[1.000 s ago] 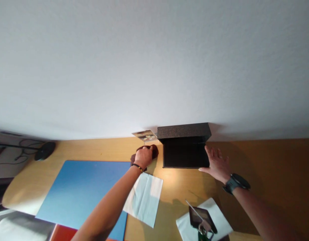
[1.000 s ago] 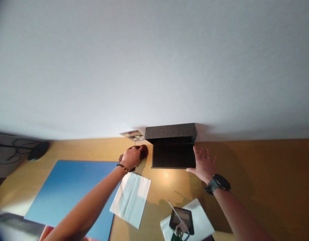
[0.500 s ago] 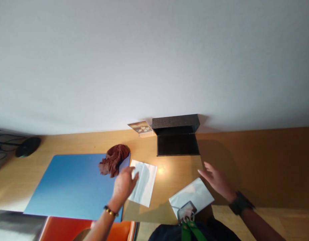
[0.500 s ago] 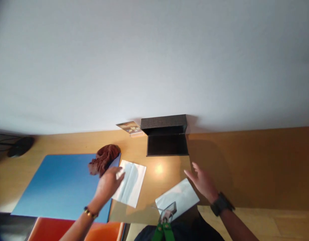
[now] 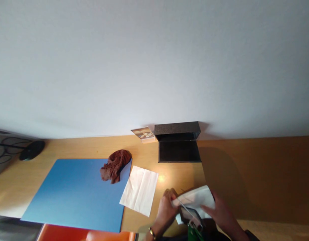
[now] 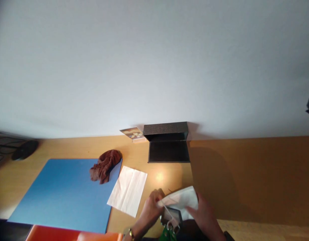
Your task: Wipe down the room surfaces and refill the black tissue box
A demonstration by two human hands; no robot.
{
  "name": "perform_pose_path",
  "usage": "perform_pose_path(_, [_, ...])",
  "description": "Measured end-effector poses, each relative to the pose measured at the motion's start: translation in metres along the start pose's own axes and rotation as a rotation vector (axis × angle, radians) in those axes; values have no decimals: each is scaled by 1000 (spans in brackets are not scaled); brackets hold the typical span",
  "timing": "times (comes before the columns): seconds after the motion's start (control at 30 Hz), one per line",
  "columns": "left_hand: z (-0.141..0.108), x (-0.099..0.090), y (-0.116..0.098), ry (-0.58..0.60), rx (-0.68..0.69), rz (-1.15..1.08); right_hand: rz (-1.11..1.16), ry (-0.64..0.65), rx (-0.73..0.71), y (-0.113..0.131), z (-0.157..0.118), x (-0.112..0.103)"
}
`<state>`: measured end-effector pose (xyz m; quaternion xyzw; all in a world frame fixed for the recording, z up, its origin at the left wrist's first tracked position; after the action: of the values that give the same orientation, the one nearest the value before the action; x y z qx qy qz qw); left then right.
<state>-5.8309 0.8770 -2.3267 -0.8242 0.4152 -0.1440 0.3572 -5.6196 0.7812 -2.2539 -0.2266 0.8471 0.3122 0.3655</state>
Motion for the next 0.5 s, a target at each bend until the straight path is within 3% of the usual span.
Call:
perform_pose_path(0.1, [26,-45,-36,36,117,-162,332,88,40,45,33,-28])
perform_pose_path(0.2, [67,-100,-85,-12,217,-169,396,120,10,89,87,-53])
perform_pose_path(0.27, [98,-126,-110,-38,228,-136,413,139,19,102,122,-57])
perform_pose_path(0.37, [137,-138,-127,-39,197,-74,406,129,55,101,156,-50])
perform_pose_path(0.5, [164,-128,-119,-61,144,69,330,55,99,82,172,-40])
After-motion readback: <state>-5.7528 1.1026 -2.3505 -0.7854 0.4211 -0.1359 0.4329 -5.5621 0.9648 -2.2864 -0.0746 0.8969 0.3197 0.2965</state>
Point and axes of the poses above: each hand's wrist, its own z-axis towards the middle knuckle, its own x-axis out of the palm, y = z × x, the point moved 7 cm from there along z, towards the middle knuckle, and after that the axes turned 5 degrees about y, right-handed, at the moved point
